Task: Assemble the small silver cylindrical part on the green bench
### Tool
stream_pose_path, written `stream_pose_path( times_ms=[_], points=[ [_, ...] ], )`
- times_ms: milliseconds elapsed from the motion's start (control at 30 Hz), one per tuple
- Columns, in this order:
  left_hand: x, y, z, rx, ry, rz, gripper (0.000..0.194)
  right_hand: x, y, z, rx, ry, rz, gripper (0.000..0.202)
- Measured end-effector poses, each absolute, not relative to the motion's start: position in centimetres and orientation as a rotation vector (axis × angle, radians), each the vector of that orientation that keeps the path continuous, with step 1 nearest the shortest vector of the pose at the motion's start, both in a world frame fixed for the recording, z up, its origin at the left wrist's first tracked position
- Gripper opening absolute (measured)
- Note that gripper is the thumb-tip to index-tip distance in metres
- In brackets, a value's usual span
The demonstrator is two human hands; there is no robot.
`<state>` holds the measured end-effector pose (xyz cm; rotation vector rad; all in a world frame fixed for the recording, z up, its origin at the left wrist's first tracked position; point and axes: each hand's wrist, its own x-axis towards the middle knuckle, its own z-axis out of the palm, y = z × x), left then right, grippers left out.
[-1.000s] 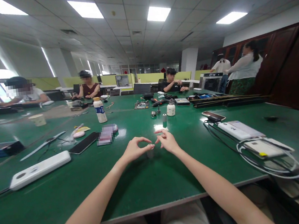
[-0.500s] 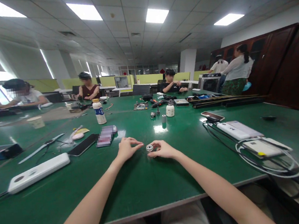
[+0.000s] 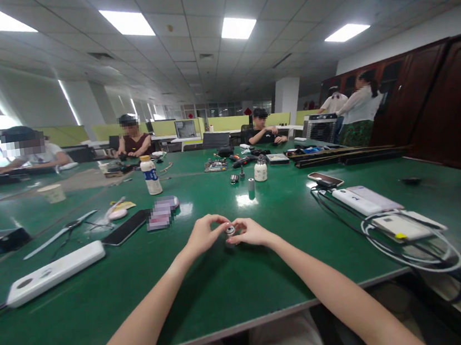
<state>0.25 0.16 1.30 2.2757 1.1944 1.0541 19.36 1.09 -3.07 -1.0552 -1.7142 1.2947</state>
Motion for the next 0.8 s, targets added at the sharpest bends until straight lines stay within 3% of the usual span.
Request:
stream_pose_path(
  times_ms=[433,800],
  points=[
    [0.32,-0.7,2.16,2.373,1.125,0.951,0.026,19.84,1.08,-2.83,-1.04,-1.87,1.226,0.042],
    [0.88,-1.0,1.76,2.119,1.111,1.024,0.037,19.87,0.67,-2.42,-1.065,-1.928,1.217,0.04]
  ],
)
